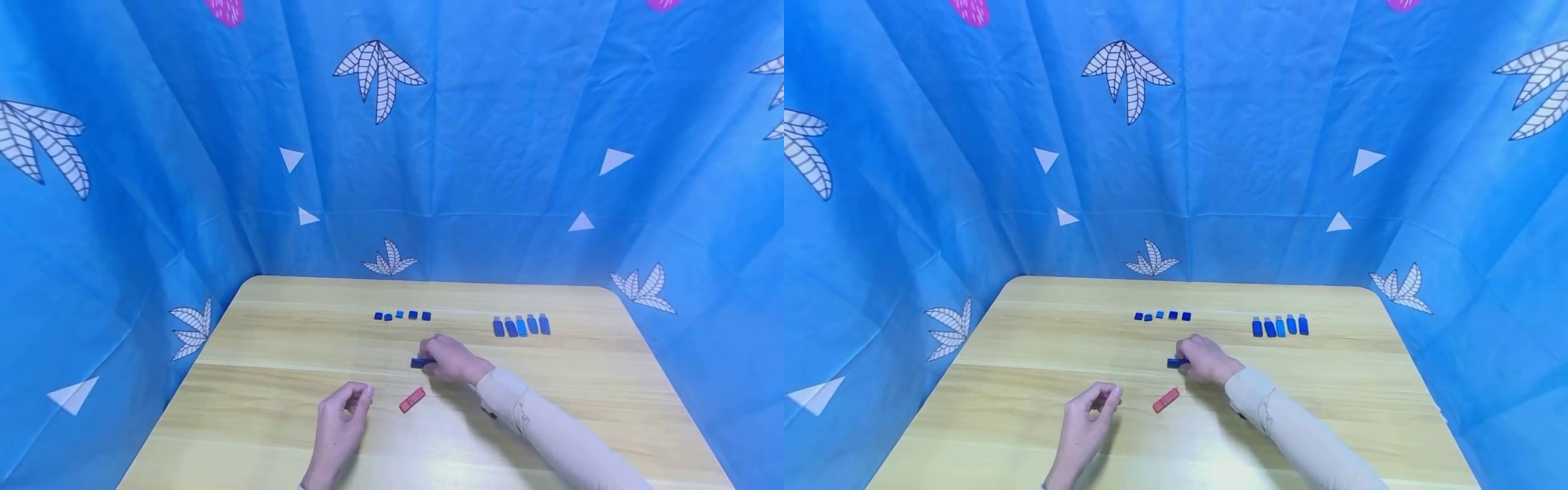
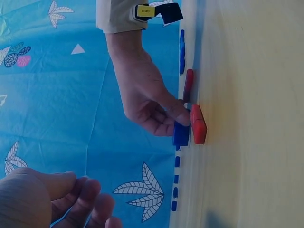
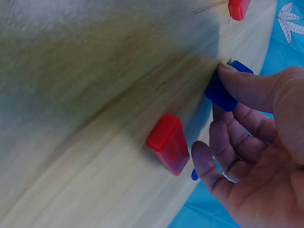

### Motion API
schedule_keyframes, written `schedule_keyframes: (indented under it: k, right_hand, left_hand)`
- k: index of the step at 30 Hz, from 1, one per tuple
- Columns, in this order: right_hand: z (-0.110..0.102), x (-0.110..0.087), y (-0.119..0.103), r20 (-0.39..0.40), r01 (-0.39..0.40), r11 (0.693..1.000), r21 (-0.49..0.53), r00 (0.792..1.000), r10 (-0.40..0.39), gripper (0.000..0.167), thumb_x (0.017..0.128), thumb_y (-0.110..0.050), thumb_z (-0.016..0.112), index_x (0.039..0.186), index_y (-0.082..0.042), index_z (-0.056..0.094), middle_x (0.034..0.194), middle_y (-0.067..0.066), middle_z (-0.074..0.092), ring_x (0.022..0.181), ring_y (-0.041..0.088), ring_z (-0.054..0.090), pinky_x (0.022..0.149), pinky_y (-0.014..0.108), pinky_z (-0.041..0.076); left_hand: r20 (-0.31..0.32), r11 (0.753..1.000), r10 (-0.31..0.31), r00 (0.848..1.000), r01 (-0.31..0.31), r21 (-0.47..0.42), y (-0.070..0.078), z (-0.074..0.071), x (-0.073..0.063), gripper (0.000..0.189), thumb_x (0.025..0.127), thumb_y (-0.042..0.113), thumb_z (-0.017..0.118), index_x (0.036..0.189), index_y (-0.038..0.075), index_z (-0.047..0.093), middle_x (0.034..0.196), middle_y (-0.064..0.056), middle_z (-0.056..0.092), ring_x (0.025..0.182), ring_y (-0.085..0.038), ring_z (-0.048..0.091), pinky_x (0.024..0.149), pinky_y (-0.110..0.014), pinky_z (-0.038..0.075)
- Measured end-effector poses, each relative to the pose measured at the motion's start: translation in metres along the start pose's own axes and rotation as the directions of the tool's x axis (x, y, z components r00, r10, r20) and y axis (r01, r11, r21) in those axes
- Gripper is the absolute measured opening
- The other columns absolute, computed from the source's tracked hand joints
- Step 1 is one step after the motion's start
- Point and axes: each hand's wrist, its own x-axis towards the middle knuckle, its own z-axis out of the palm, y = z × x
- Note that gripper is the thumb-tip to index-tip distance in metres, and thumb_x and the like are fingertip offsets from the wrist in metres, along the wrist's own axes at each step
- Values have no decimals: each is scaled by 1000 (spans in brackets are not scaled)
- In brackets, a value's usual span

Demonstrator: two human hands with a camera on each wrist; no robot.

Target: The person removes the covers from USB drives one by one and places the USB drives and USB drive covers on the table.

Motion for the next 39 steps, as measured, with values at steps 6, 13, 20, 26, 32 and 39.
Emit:
schedule_keyframes:
  k: [6,13,20,26,32,39]
  right_hand:
    - [-8,1,3,-35,-27,992,125,999,31,8,92,-17,73,90,-12,67,81,-1,66,70,11,54,66,26,49]
    - [-30,-3,-3,-91,6,971,238,996,17,16,100,-24,64,88,-14,64,75,1,60,61,9,47,57,23,43]
    - [-48,-16,-15,-145,35,956,291,989,8,25,102,-32,61,88,-12,64,72,-2,58,62,7,47,55,22,42]
    - [-64,-38,-34,-177,86,930,356,984,-24,21,104,-31,58,91,-15,62,76,6,62,59,8,50,51,23,46]
    - [-75,-60,-55,-293,266,921,284,939,-181,18,104,-28,58,88,-20,62,71,-6,56,63,2,47,57,20,45]
    - [-77,-76,-72,-385,419,898,137,858,-342,20,102,-22,62,82,-20,60,68,-11,51,61,-3,41,55,14,38]
  left_hand:
    - [24,1000,-4,1000,4,18,2,1,2,8,95,13,70,95,7,74,80,-8,73,69,0,59,67,-20,55]
    - [20,996,83,996,-84,18,6,6,9,3,94,13,71,93,13,74,78,-4,73,69,1,58,65,-21,55]
    - [39,990,137,990,-137,15,18,12,16,4,94,15,71,92,13,74,79,0,72,71,1,58,65,-22,55]
    - [33,974,218,975,-220,54,32,14,26,6,96,19,69,93,16,73,80,11,68,74,1,58,65,-21,54]
    - [38,943,321,946,-323,84,50,17,38,8,100,22,64,95,16,69,82,10,68,75,1,58,66,-19,53]
    - [147,903,403,903,-418,97,68,18,43,7,103,20,59,99,18,65,84,11,65,76,2,56,67,-19,52]
